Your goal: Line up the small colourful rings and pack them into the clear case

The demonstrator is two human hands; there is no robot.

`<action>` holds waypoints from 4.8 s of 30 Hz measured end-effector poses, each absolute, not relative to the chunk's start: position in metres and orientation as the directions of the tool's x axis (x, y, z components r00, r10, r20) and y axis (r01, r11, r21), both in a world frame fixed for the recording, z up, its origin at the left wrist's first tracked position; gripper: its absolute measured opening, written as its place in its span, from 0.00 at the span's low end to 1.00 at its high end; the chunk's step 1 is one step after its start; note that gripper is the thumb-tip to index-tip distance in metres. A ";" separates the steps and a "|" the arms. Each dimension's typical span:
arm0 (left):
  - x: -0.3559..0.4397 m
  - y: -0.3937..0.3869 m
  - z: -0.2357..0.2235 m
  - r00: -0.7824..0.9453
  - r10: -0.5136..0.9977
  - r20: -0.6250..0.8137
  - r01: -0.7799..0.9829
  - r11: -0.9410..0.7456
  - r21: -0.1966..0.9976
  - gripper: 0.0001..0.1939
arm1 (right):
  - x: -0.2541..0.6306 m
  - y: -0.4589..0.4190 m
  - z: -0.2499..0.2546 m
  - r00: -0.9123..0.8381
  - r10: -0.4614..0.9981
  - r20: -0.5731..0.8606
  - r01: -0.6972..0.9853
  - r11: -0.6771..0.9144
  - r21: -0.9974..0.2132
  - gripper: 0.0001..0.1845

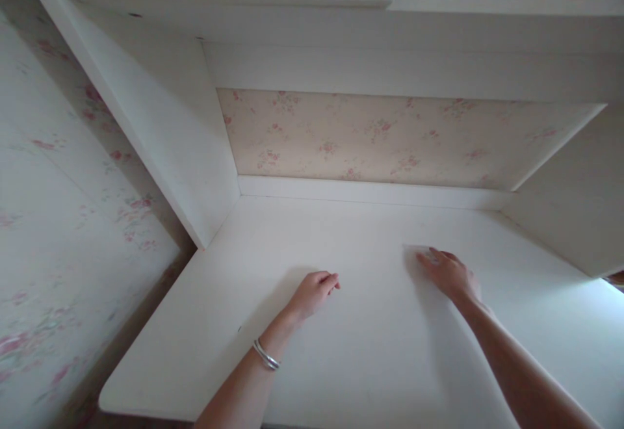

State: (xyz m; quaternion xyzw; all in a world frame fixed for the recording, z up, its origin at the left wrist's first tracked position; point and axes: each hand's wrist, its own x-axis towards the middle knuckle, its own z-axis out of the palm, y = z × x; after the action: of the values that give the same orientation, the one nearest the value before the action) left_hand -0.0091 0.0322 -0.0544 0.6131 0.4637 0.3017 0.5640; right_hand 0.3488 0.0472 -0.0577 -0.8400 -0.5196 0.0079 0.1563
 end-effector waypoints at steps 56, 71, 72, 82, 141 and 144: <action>-0.015 0.049 -0.051 0.277 0.913 -0.299 -0.463 0.400 0.791 0.18 | 0.172 0.030 -0.063 0.286 0.951 -0.115 -0.122 -0.083 -0.989 0.34; -0.095 0.176 0.007 -0.235 0.955 -0.184 0.353 0.260 0.899 0.30 | 0.172 0.033 -0.067 0.208 0.976 -0.057 -0.049 -0.048 -0.998 0.32; -0.096 0.180 0.007 -0.256 0.952 -0.168 0.393 0.261 0.882 0.31 | 0.173 0.033 -0.067 0.204 0.977 -0.056 -0.045 -0.048 -0.998 0.31; -0.091 0.162 0.019 -0.208 0.974 -0.085 0.281 0.143 0.949 0.29 | 0.171 0.032 -0.067 0.195 0.981 -0.021 -0.043 -0.013 -0.999 0.30; 0.007 0.018 -0.032 0.305 0.924 -0.230 -0.340 0.331 0.880 0.24 | 0.141 0.006 -0.058 0.129 0.958 0.255 0.267 0.214 -0.940 0.18; 0.006 0.018 -0.033 0.331 0.917 -0.220 -0.340 0.334 0.879 0.23 | 0.142 0.007 -0.058 0.127 0.961 0.246 0.277 0.204 -0.939 0.20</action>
State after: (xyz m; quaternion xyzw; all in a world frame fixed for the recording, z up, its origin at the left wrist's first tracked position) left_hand 0.0064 0.0177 -0.0326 0.3792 0.3808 0.4350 0.7225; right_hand 0.1420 0.0066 -0.0578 -0.5394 -0.5739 0.3275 0.5219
